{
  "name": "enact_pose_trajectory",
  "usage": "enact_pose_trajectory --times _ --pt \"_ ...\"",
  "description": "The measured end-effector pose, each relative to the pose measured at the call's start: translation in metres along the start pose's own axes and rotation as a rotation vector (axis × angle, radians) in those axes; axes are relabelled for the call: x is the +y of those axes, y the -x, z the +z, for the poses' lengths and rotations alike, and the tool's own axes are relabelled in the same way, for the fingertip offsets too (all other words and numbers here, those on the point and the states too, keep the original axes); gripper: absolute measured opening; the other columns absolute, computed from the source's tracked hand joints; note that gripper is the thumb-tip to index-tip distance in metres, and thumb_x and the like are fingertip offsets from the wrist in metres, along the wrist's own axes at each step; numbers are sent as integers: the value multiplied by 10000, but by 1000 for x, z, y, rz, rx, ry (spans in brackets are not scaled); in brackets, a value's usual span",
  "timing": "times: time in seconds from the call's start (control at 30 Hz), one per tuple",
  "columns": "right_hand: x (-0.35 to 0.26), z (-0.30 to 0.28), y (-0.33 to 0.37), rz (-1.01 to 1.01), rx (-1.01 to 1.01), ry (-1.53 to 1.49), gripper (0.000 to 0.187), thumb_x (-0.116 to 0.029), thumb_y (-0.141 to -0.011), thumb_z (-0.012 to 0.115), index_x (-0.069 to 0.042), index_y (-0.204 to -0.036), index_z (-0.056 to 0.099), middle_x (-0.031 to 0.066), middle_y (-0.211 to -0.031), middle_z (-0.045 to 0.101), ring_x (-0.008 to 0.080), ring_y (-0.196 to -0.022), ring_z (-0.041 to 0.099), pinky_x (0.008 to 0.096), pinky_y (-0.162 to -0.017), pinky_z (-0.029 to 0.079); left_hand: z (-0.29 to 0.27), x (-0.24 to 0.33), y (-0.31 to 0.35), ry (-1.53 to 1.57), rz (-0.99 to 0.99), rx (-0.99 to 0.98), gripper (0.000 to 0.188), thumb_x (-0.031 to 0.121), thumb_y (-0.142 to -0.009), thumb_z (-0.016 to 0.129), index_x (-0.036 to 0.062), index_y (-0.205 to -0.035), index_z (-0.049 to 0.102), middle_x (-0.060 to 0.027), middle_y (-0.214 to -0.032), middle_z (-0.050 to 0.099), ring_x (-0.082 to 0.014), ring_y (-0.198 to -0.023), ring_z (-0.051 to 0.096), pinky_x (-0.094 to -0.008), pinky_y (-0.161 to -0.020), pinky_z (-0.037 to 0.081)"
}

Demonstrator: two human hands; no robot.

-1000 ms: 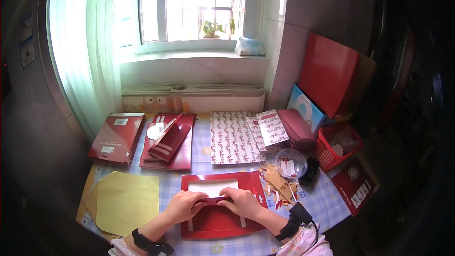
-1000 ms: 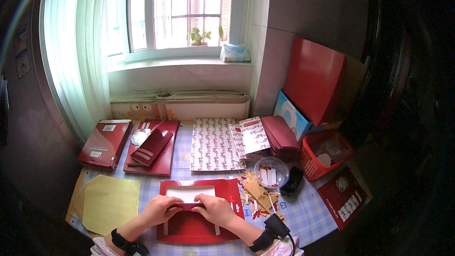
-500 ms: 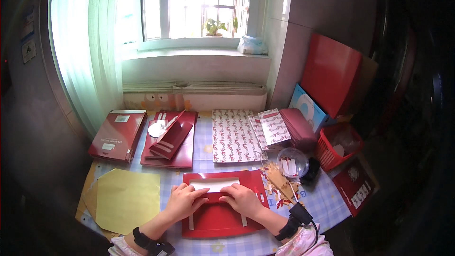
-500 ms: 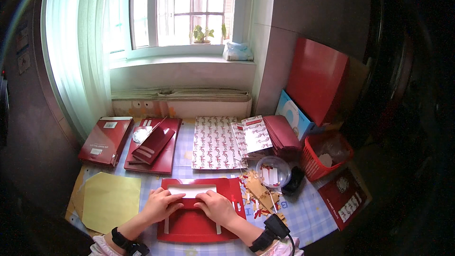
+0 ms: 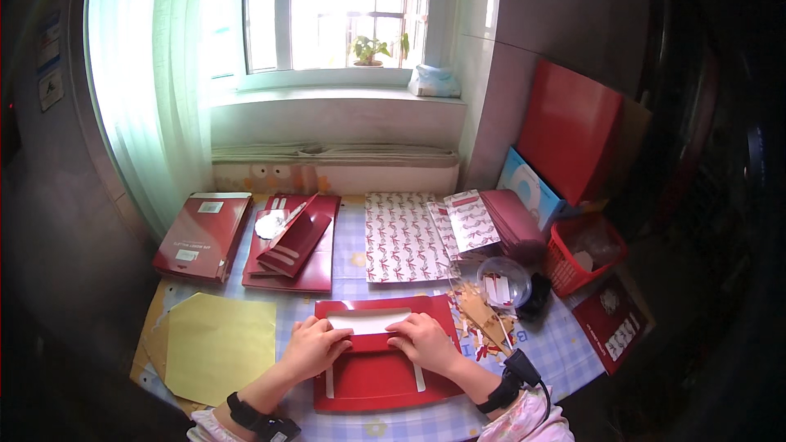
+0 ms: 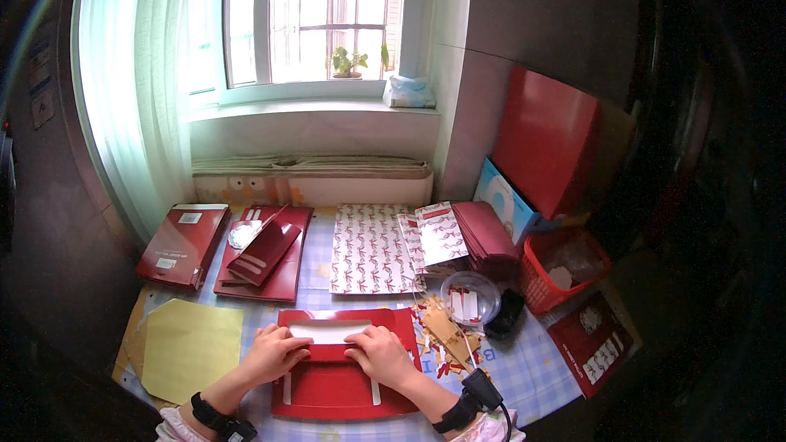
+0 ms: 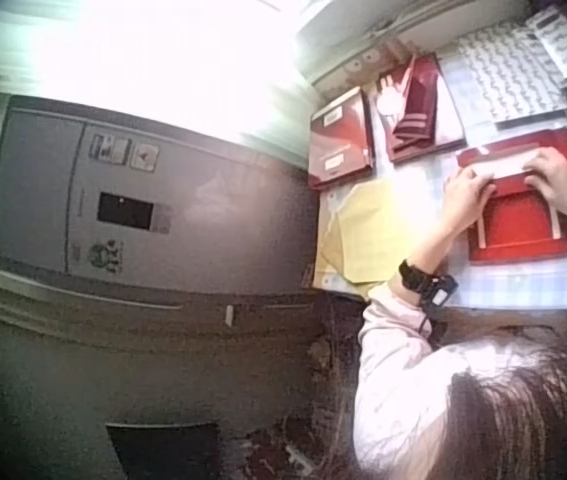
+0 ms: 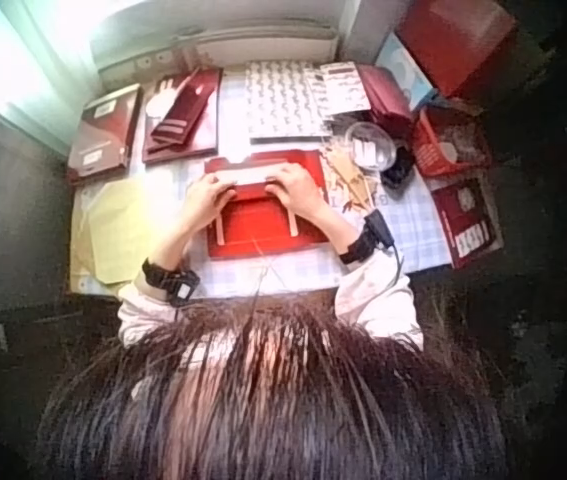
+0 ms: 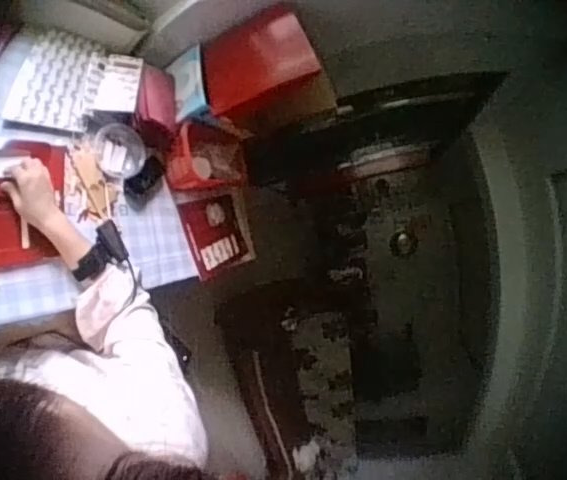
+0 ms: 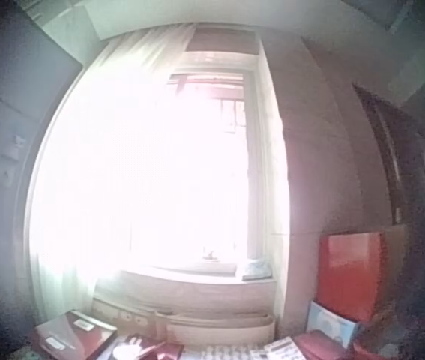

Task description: The recorder folds and assembles a red cardboard wallet box and prepares a yellow envelope.

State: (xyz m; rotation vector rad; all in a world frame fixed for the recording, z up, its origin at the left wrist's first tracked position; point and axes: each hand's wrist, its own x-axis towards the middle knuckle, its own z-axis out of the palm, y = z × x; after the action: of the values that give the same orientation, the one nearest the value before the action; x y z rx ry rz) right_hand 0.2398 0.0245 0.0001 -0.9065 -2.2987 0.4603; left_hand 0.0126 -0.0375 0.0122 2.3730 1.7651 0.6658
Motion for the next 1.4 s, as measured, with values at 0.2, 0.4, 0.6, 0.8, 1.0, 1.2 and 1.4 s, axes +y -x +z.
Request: enact_pose_trajectory --times 0.2,0.4,0.6,0.8,1.0,1.2,1.4 --pt "2 -3 0 22 -25 -46 181 -197 -763 650 -112 -923 648 84 -872 560 275 -893 533 374 -783 435 -2 -1 0 25 -23 -16 211 266 -787 622 180 -977 660 -36 -805 564 -228 -859 520 -358 -778 362" --pt "2 -10 1 -154 -68 41 152 -185 -743 657 -107 -874 666 41 -869 585 228 -882 546 349 -781 435 -7 -5 1 49 229 126 206 208 -745 651 179 -948 662 4 -903 600 -191 -908 539 -330 -771 374" --pt "-2 -12 -1 -289 -22 83 156 -165 -696 687 -130 -846 667 -4 -853 597 181 -827 565 334 -760 429 -13 -3 0 3 341 43 228 130 -701 639 183 -921 664 38 -914 609 -146 -852 568 -321 -772 400" --pt "-5 -13 0 -383 -27 254 71 -177 -722 652 -136 -779 653 -12 -764 574 165 -771 565 327 -684 438 -11 -4 0 -116 442 44 226 134 -687 646 180 -907 664 38 -846 600 -124 -797 576 -287 -714 423" --pt "-10 -13 0 -414 -74 402 59 -172 -728 619 -117 -743 635 -1 -698 531 161 -677 555 289 -568 453 -16 1 0 -178 417 -5 195 142 -696 636 176 -885 671 25 -745 554 -135 -735 565 -278 -655 434" --pt "-7 -17 -2 -440 -44 374 43 -175 -721 634 -135 -709 638 -8 -669 526 153 -651 553 282 -545 457 -16 -1 -1 -188 426 -17 189 153 -697 630 174 -879 672 18 -732 545 -150 -731 563 -279 -654 439" --pt "-1 -24 1 -379 -95 322 83 -193 -718 634 -138 -772 664 -2 -709 543 166 -693 563 302 -612 453 -16 -2 0 -174 413 -27 173 158 -708 631 171 -875 676 13 -726 543 -157 -736 562 -285 -654 444"
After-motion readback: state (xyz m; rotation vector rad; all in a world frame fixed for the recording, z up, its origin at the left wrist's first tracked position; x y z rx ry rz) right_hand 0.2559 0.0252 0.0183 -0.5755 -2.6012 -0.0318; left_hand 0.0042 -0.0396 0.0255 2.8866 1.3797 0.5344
